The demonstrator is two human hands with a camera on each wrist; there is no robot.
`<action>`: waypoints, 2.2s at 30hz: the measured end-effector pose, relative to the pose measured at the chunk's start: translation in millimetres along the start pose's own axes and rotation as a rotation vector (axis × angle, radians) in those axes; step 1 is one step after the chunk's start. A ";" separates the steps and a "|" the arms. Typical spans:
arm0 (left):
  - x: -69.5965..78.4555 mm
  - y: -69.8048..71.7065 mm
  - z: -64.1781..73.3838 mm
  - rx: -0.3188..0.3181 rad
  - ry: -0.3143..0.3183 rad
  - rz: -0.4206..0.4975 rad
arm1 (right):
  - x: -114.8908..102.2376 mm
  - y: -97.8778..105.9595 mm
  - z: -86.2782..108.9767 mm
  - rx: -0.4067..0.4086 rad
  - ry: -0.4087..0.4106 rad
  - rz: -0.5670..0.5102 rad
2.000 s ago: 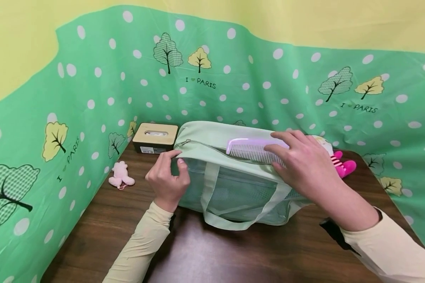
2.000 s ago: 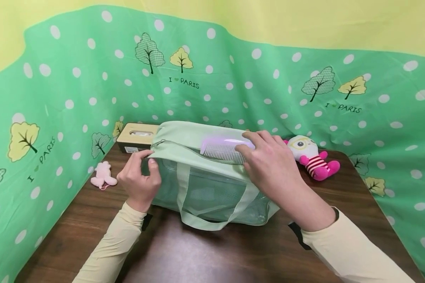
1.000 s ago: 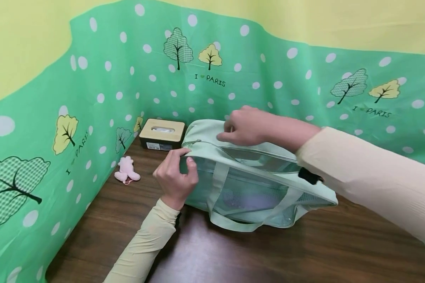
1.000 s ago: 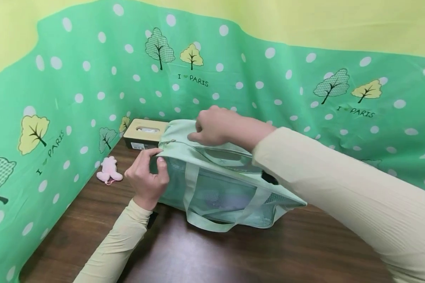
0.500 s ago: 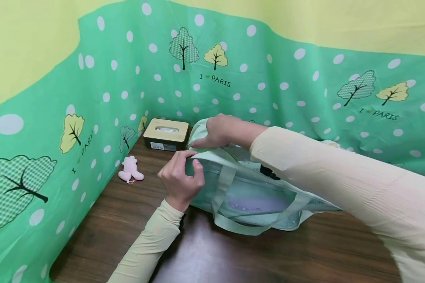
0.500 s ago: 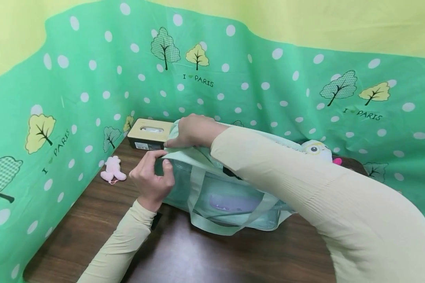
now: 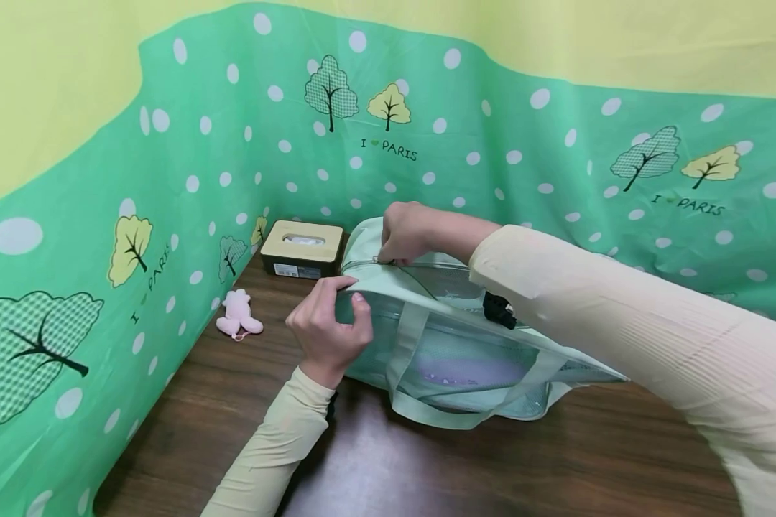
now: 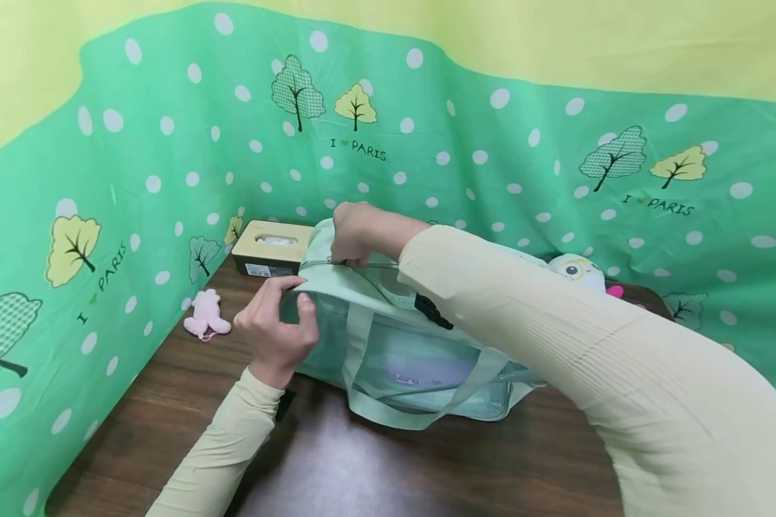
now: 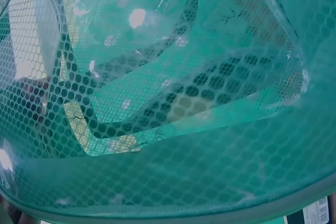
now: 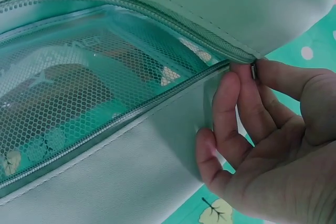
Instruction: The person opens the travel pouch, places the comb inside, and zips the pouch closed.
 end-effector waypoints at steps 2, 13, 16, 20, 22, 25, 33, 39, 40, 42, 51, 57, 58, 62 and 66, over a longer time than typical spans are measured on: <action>-0.7 0.7 0.2 -0.003 -0.004 0.003 | 0.9 0.4 0.4 -0.005 0.007 -0.006; -1.1 0.7 0.4 -0.008 -0.015 -0.007 | 20.2 4.7 10.6 0.001 0.011 -0.057; -0.8 -0.6 1.4 -0.012 -0.011 0.000 | 27.5 4.7 14.4 -0.008 0.002 -0.084; -0.4 -1.2 2.9 -0.008 -0.006 0.002 | 32.8 5.1 18.2 -0.020 -0.006 -0.114; -0.4 -1.3 3.2 -0.006 -0.003 0.000 | 35.2 5.9 20.4 -0.021 -0.011 -0.115; -0.3 -1.3 2.9 -0.007 -0.001 -0.002 | 39.5 7.4 24.9 -0.022 -0.015 -0.127; 0.8 -1.6 1.3 -0.015 0.003 0.002 | 48.4 7.0 36.2 -0.031 0.013 -0.180; 0.0 -1.7 1.3 -0.013 0.008 -0.009 | 59.9 5.8 46.3 -0.039 -0.004 -0.197; -0.4 -1.6 1.4 -0.014 0.010 -0.012 | 62.5 5.1 48.0 -0.040 -0.009 -0.196; -1.1 -1.2 1.5 -0.016 0.013 -0.015 | 68.0 3.4 51.9 -0.045 -0.023 -0.200; -1.2 -1.7 1.7 -0.019 0.026 0.004 | 94.2 -0.5 68.6 -0.053 -0.046 -0.238; -0.2 -2.3 2.1 -0.028 0.033 0.012 | 106.0 -2.7 78.9 -0.032 -0.031 -0.292; 0.0 -2.6 2.1 -0.031 0.036 0.016 | 108.7 -3.1 81.1 -0.025 -0.029 -0.307; -0.4 -2.8 1.7 -0.035 0.048 0.027 | 117.9 -5.2 88.1 0.008 -0.025 -0.409; -1.6 -2.2 2.1 -0.032 0.054 0.023 | 122.8 -7.6 92.2 0.028 -0.007 -0.489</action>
Point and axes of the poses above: each hand's wrist, its own z-axis away from the middle knuckle, its own y-axis out of the back of the hand, x = y × z, the point moved 5 cm from there along -z, towards the middle knuckle, and after that the axes turned 2 degrees about -z, right-handed, at the moved point
